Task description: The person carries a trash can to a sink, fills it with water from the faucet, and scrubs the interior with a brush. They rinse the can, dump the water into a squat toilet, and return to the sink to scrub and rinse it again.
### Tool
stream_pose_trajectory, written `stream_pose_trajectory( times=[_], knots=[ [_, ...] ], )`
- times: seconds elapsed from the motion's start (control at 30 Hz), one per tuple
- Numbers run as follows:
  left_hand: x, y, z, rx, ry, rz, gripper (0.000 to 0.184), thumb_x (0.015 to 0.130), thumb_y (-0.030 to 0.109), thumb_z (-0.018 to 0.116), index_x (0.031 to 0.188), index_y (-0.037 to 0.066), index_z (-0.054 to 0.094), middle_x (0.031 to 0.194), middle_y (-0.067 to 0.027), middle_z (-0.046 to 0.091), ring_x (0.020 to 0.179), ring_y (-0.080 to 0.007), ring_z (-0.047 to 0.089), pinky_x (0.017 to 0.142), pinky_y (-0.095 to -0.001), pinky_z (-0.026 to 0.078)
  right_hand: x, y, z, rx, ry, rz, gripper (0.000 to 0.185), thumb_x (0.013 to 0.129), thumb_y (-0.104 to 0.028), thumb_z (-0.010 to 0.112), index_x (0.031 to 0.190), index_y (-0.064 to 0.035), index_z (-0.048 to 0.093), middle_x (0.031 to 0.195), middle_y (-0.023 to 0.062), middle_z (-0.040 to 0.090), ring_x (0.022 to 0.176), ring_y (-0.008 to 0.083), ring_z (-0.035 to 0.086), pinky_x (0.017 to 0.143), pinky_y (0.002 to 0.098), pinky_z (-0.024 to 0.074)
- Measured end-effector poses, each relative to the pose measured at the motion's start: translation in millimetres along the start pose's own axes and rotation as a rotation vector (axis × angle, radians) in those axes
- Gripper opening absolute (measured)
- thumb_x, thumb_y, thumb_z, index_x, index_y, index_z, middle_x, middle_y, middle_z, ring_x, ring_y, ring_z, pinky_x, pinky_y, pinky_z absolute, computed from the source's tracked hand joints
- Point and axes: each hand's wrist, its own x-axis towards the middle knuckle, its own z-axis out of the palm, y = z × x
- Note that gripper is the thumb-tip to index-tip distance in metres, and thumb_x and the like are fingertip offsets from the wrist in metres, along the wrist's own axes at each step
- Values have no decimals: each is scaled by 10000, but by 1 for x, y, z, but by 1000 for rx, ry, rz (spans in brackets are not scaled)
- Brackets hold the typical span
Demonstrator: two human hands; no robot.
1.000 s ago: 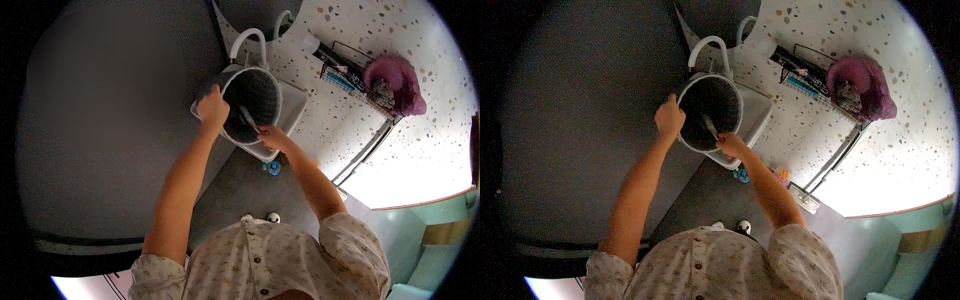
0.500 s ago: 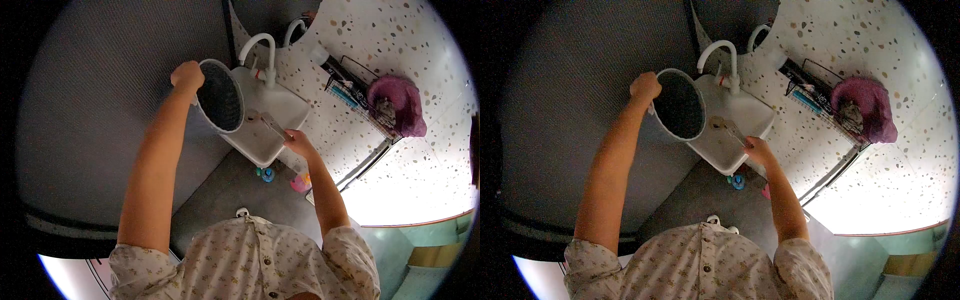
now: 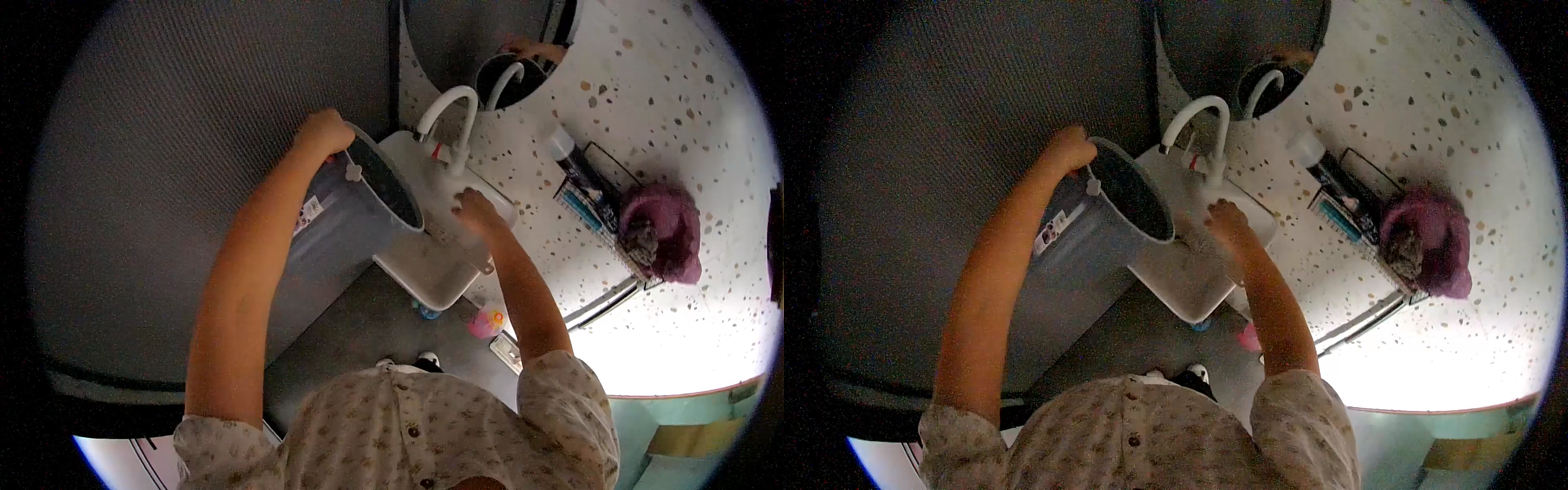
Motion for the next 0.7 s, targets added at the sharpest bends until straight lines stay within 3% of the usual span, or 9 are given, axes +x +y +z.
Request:
stream_pose_trajectory(
  times=[0.07,0.17,0.27,0.3,0.37,0.4,0.57,0.67,0.7],
  knots=[
    [10,-5,2,-3,45,-10,315,734,98,508,956,-103,605,837,-244,628,670,-291,646,564,-375,512,58,-13,-27,276,152,-31,396,843,-213,557,1189,-32,488,1213,151,466,1142,320,447,929,378,425],
    [3,-8,1,-37,96,-31,312,725,96,508,953,-93,608,838,-238,631,690,-307,645,610,-394,509,135,-7,-22,226,123,-192,424,852,-204,536,1230,-32,454,1255,161,452,1157,317,450,928,394,421],
    [-1,-4,-2,-59,136,-93,314,721,114,516,962,-62,614,896,-232,630,771,-330,639,687,-412,500,181,-19,-23,538,319,-166,403,838,-135,560,1211,-5,479,1066,205,586,949,367,579,787,421,483],
    [-2,0,2,-37,126,-100,315,721,129,523,967,-46,615,937,-229,627,832,-342,634,732,-420,493,182,-12,-20,403,308,-95,399,833,-119,565,1204,-2,478,1014,199,604,909,349,594,746,430,490],
    [3,-5,4,-15,169,-113,322,723,142,524,979,-30,614,979,-224,618,893,-346,615,766,-424,484,217,-17,-22,618,41,119,401,799,-78,591,1183,-14,494,979,179,622,867,289,615,708,426,494],
    [4,-4,9,5,175,-66,328,725,156,524,991,-14,613,1021,-219,609,954,-350,597,800,-428,475,227,-9,-16,621,38,119,401,799,-78,591,1183,-14,494,979,179,622,867,289,615,708,426,494],
    [1,0,11,0,148,-117,341,723,158,526,1014,0,605,1050,-219,597,1001,-351,576,832,-439,465,284,-14,31,-117,89,32,539,865,-272,501,1316,-12,362,1294,243,381,1074,361,509,938,468,381],
    [3,5,12,-3,170,-144,314,717,152,530,976,-4,614,1014,-220,609,972,-344,592,815,-438,473,271,-7,43,157,280,-61,535,864,-277,492,1295,24,393,1368,258,315,1230,397,363,1057,480,248],
    [4,7,12,-7,169,-132,299,715,147,529,955,-8,618,990,-218,617,937,-343,606,797,-432,482,266,-4,33,144,217,-153,538,861,-269,494,1295,29,387,1365,254,321,1212,400,386,1038,481,284]
  ],
)
